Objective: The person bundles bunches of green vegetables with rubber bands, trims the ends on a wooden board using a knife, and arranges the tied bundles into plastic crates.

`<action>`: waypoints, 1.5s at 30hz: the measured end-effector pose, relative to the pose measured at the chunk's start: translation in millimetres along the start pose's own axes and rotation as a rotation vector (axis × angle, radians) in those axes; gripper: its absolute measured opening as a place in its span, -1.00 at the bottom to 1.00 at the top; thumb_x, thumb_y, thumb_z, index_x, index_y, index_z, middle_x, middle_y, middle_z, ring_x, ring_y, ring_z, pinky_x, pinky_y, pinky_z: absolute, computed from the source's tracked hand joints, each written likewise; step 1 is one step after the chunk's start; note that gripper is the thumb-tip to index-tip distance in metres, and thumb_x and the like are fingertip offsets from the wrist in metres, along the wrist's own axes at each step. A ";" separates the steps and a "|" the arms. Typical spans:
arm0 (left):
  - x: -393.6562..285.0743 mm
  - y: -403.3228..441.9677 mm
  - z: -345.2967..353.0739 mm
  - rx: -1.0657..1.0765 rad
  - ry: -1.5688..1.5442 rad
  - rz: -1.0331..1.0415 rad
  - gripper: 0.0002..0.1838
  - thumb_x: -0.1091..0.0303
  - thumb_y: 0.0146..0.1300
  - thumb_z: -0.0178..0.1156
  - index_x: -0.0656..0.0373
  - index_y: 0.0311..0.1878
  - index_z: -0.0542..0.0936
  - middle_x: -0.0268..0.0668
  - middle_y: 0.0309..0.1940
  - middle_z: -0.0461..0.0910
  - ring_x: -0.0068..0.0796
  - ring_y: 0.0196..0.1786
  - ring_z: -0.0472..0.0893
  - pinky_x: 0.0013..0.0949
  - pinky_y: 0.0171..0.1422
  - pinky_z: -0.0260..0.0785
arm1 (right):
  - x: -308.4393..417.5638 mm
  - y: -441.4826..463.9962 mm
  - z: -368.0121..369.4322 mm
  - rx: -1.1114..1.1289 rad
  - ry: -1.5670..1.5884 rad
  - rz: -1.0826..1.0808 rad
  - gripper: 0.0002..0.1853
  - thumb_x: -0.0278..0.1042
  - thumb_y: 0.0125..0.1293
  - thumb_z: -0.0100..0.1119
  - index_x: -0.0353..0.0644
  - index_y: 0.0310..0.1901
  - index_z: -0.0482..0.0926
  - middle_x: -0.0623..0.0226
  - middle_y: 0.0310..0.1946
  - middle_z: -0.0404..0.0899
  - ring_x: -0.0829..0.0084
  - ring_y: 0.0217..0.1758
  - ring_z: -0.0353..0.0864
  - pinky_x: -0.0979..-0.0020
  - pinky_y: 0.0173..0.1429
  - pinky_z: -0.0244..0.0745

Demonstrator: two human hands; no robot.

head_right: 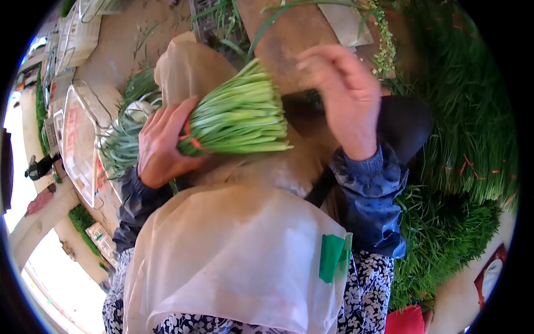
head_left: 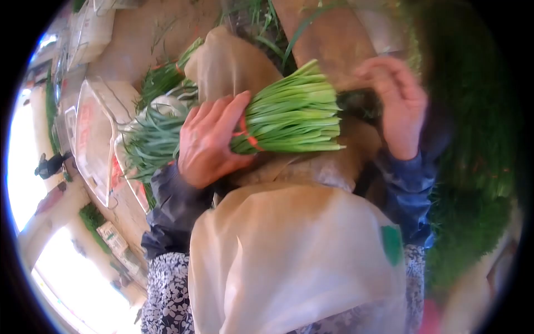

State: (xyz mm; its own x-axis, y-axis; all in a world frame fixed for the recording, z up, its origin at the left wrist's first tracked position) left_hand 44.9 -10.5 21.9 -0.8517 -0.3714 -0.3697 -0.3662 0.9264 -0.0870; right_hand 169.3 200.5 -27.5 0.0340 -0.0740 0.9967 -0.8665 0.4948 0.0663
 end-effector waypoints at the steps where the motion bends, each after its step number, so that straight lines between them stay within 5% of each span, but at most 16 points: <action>1: 12.4 3.6 -4.6 -0.017 -0.080 -0.020 -0.04 0.26 -0.36 0.56 0.18 0.29 0.46 -0.16 -0.14 0.61 -0.04 -0.08 0.59 -0.11 0.06 0.42 | -11.8 -2.5 -29.8 -0.400 0.196 0.059 -0.87 -0.51 0.43 0.14 -0.30 -0.07 0.61 0.43 -0.22 0.62 0.61 -0.18 0.57 0.53 0.00 0.48; 6: 58.0 13.7 -32.4 -0.057 -0.860 -0.402 0.03 0.40 -0.34 0.68 0.33 0.33 0.41 -0.26 0.13 0.63 -0.52 0.20 0.53 -0.33 0.39 0.32 | -8.5 13.4 -29.0 -0.324 0.170 0.044 -0.59 -0.45 0.38 0.15 -0.29 0.24 0.43 0.33 0.03 0.54 0.53 0.10 0.51 0.48 0.18 0.40; 13: 121.2 14.9 -56.2 -0.098 -1.147 -0.253 0.06 0.37 -0.37 0.67 0.36 0.34 0.41 -0.25 0.18 0.58 -0.42 0.25 0.51 -0.31 0.46 0.23 | 16.3 43.9 93.1 0.207 0.118 -0.151 0.12 -0.25 0.06 0.52 -0.28 0.56 -0.02 0.08 0.42 0.29 0.23 0.48 0.24 0.21 0.46 0.20; 18: 79.9 5.0 -67.8 -0.203 -1.372 -0.234 0.08 0.43 -0.37 0.61 0.37 0.38 0.37 -0.20 0.21 0.57 -0.36 0.23 0.54 -0.30 0.39 0.33 | 33.3 61.0 139.1 0.468 0.018 -0.172 -0.01 -0.11 -0.05 0.58 -0.33 0.37 0.26 -0.06 0.25 0.41 0.07 0.32 0.41 0.18 0.40 0.31; 20: 80.7 7.9 -77.8 -0.106 -1.078 -0.280 0.06 0.41 -0.30 0.64 0.31 0.40 0.35 -0.16 0.21 0.56 -0.30 0.21 0.55 -0.24 0.35 0.37 | 15.1 57.0 179.9 0.601 0.185 -0.007 -0.08 0.01 -0.08 0.57 -0.32 0.27 0.40 -0.06 0.15 0.52 0.10 0.24 0.49 0.25 0.40 0.32; 21: 74.2 -1.8 -83.7 -0.205 -1.126 -0.197 0.07 0.33 -0.29 0.68 0.27 0.39 0.36 -0.14 0.20 0.56 -0.28 0.20 0.55 -0.20 0.33 0.37 | -5.7 54.4 186.2 0.620 0.350 0.109 -0.22 -0.21 -0.01 0.50 -0.30 0.26 0.42 0.02 0.12 0.53 0.20 0.15 0.53 0.28 0.26 0.42; 23: 52.5 11.4 -101.5 -0.400 -0.233 -0.072 0.11 -0.03 -0.27 0.64 0.22 0.40 0.37 0.05 0.29 0.41 -0.18 0.40 0.34 -0.07 0.47 0.18 | -47.6 48.8 196.7 0.608 0.685 0.353 -0.42 -0.65 0.13 0.36 -0.27 0.23 0.48 0.20 0.08 0.55 0.38 -0.04 0.61 0.35 -0.02 0.63; 25: 49.3 -20.4 -109.9 -0.564 -0.164 -0.066 0.05 0.03 -0.12 0.57 0.19 0.45 0.33 -0.15 0.33 0.40 -0.24 0.34 0.42 -0.19 0.42 0.29 | -23.9 57.1 176.5 0.407 0.723 0.262 -0.34 -0.66 0.13 0.35 -0.25 0.31 0.40 0.18 0.10 0.51 0.38 -0.09 0.61 0.36 -0.04 0.62; 28: 99.6 -145.9 -125.4 -0.921 -0.558 -0.465 -0.21 0.13 0.13 0.41 0.24 0.40 0.40 -0.12 0.20 0.54 -0.29 0.18 0.56 -0.27 0.20 0.49 | -34.4 89.0 165.8 0.218 0.958 0.223 -0.40 -0.70 0.19 0.28 -0.24 0.29 0.39 0.32 0.02 0.54 0.48 0.02 0.55 0.37 0.02 0.59; 30: 107.4 -225.4 -115.4 -1.138 -0.652 -0.647 -0.43 0.22 0.29 0.29 0.29 0.30 0.47 -0.13 0.05 0.63 -0.37 -0.01 0.65 -0.35 0.05 0.56 | -1.2 162.3 172.4 0.239 0.866 0.218 -0.56 -0.41 0.32 0.27 -0.21 0.22 0.48 0.27 0.08 0.57 0.39 0.07 0.57 0.29 0.15 0.54; 31: 193.7 -216.3 -139.0 -1.210 -0.683 -0.742 -0.53 0.26 0.35 0.24 0.31 0.24 0.52 -0.14 -0.03 0.67 -0.42 -0.11 0.68 -0.39 -0.01 0.57 | 7.6 221.3 180.1 0.200 0.819 0.273 -0.60 -0.24 0.39 0.24 -0.20 0.19 0.52 0.25 0.11 0.59 0.31 0.11 0.58 0.22 0.23 0.50; 33: 190.3 -402.1 -67.0 -1.066 -0.523 -1.249 -0.69 0.28 0.41 0.17 0.28 0.08 0.61 -0.22 -0.21 0.70 -0.43 -0.19 0.69 -0.40 -0.08 0.55 | 66.3 204.5 172.3 0.085 0.820 0.164 -0.63 -0.25 0.35 0.27 -0.24 0.11 0.58 0.20 0.07 0.61 0.26 0.16 0.55 0.19 0.28 0.44; 36: 163.3 -468.0 24.0 -0.771 -0.569 -1.485 -0.68 0.10 0.23 0.34 0.21 -0.22 0.72 -0.32 -0.44 0.66 -0.54 -0.37 0.62 -0.43 -0.25 0.46 | 97.5 235.6 189.2 0.270 0.676 -0.137 -0.67 -0.32 0.29 0.29 -0.23 0.06 0.62 0.23 -0.02 0.65 0.32 -0.02 0.62 0.27 0.12 0.51; 39: 119.6 -449.7 158.5 -0.206 -0.195 -1.556 -0.62 0.05 0.19 0.31 0.25 -0.26 0.72 -0.04 -0.34 0.70 -0.11 -0.25 0.69 -0.09 -0.08 0.51 | 110.5 237.8 198.2 0.416 0.419 -0.394 -0.62 -0.32 0.22 0.32 -0.21 0.07 0.59 0.21 -0.03 0.63 0.27 -0.01 0.60 0.25 0.12 0.49; 41: 100.9 -442.9 179.6 -0.134 -0.396 -1.703 -0.56 0.00 0.25 0.19 0.25 -0.15 0.70 0.08 -0.18 0.68 0.12 -0.08 0.65 0.04 0.09 0.46 | 126.7 208.4 227.0 0.548 0.197 -0.582 -0.58 -0.32 0.18 0.34 -0.20 0.09 0.57 0.20 -0.03 0.62 0.24 0.00 0.59 0.23 0.12 0.48; 45: 67.5 -390.3 227.4 -0.092 -0.389 -1.762 -0.50 -0.03 0.31 0.08 0.27 -0.07 0.68 0.15 -0.11 0.66 0.11 -0.05 0.64 0.01 0.07 0.45 | 161.0 140.9 297.2 0.859 -0.141 -1.012 -0.49 -0.32 0.09 0.39 -0.17 0.11 0.54 0.18 -0.04 0.59 0.18 0.02 0.57 0.20 0.12 0.46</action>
State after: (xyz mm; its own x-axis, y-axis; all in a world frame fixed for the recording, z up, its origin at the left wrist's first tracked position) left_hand 215.6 -383.2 -179.4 0.6403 -0.7635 -0.0837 -0.6757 -0.5080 -0.5342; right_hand -95.3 1.0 128.2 0.8378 -0.1962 0.5095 -0.5285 -0.5256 0.6666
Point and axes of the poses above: each hand's wrist, its own y-axis towards the middle knuckle, its own z-axis out of the palm, x = y × z, the point moved 7 cm from there along y, towards the middle knuckle
